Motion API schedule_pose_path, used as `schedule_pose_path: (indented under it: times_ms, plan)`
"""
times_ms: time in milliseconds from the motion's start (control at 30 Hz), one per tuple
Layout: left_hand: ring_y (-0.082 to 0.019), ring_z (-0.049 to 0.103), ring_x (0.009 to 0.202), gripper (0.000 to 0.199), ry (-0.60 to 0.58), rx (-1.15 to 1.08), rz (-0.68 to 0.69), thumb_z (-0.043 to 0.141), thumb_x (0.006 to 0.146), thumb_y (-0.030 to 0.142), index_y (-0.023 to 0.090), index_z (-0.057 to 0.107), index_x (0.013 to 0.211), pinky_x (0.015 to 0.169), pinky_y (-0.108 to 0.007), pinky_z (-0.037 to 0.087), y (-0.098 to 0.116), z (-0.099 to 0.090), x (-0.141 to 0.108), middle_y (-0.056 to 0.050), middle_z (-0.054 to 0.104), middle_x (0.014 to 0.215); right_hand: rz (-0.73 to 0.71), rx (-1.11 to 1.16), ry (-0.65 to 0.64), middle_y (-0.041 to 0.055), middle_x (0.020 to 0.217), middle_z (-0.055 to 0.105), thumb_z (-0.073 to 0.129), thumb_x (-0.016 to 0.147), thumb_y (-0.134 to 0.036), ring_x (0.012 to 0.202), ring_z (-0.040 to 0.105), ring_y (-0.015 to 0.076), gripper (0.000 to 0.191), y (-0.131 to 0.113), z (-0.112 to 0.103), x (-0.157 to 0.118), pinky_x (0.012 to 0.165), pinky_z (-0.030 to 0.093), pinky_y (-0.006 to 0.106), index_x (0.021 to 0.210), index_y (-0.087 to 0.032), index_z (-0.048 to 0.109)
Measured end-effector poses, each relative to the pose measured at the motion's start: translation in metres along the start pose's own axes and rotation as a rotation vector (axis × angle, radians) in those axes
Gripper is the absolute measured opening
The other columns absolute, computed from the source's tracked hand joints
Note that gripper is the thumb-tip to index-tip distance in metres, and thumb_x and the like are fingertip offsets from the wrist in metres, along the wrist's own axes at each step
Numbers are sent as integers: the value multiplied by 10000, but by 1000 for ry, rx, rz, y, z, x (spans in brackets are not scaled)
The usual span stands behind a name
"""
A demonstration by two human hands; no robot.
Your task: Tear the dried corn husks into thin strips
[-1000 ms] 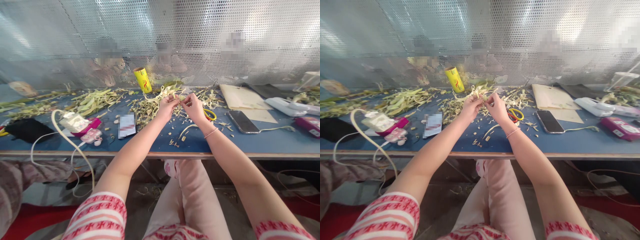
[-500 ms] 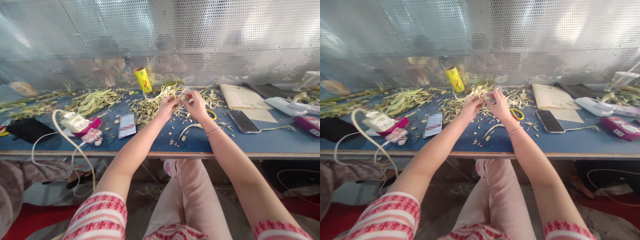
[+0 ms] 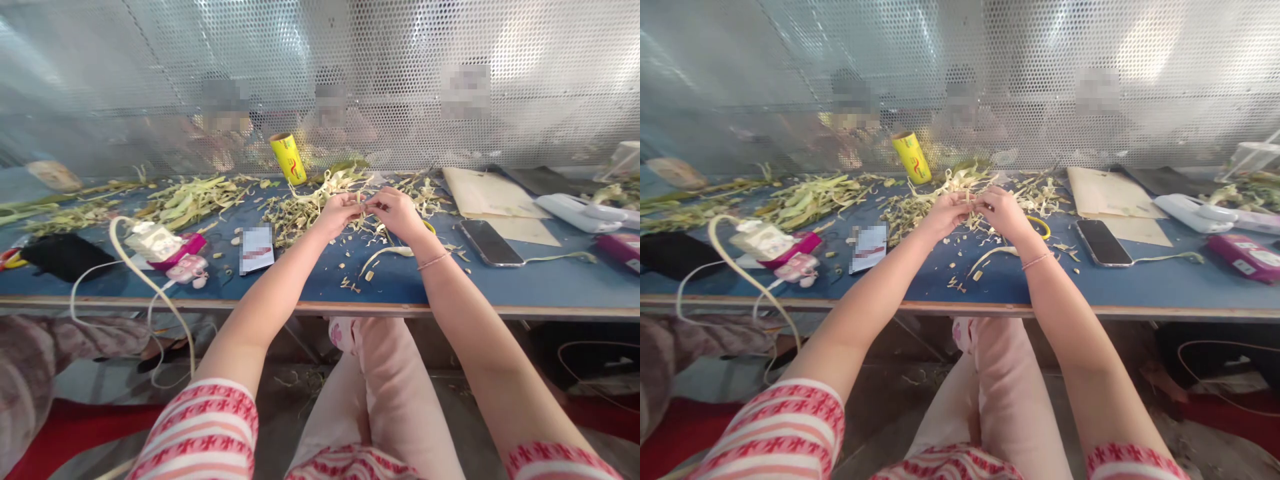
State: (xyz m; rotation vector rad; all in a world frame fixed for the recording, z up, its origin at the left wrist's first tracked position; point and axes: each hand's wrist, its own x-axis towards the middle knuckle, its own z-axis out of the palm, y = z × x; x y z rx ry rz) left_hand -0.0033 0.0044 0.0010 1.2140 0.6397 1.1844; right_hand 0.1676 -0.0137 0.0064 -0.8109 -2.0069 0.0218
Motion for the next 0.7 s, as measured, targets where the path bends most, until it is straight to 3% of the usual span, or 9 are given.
schedule_pose_path:
  times_ms: [333, 533, 700]
  plan:
    - [-67, 610, 596, 185, -46, 44, -109, 786, 645, 65, 101, 655, 770, 636, -217, 479, 3, -3, -1, -3, 658, 661, -99, -83, -82, 55, 800, 644, 527, 886, -199, 807, 602, 189, 224, 10, -1, -2, 785, 505, 345, 806, -226, 734]
    - [-71, 628, 631, 171, -37, -25, -109, 756, 677, 30, 123, 655, 778, 672, -227, 507, 8, 1, -6, 4, 667, 681, -28, -76, 32, 43, 832, 671, 580, 870, -174, 801, 625, 175, 178, 4, -1, 0, 788, 518, 325, 792, -224, 732]
    - [-56, 599, 564, 203, -30, -34, -95, 638, 758, -38, 155, 657, 818, 591, -215, 484, 7, 4, -6, 41, 661, 636, -57, -72, 81, 73, 799, 683, 638, 841, -129, 776, 634, 162, 120, 1, -3, 1, 757, 516, 270, 796, -170, 740]
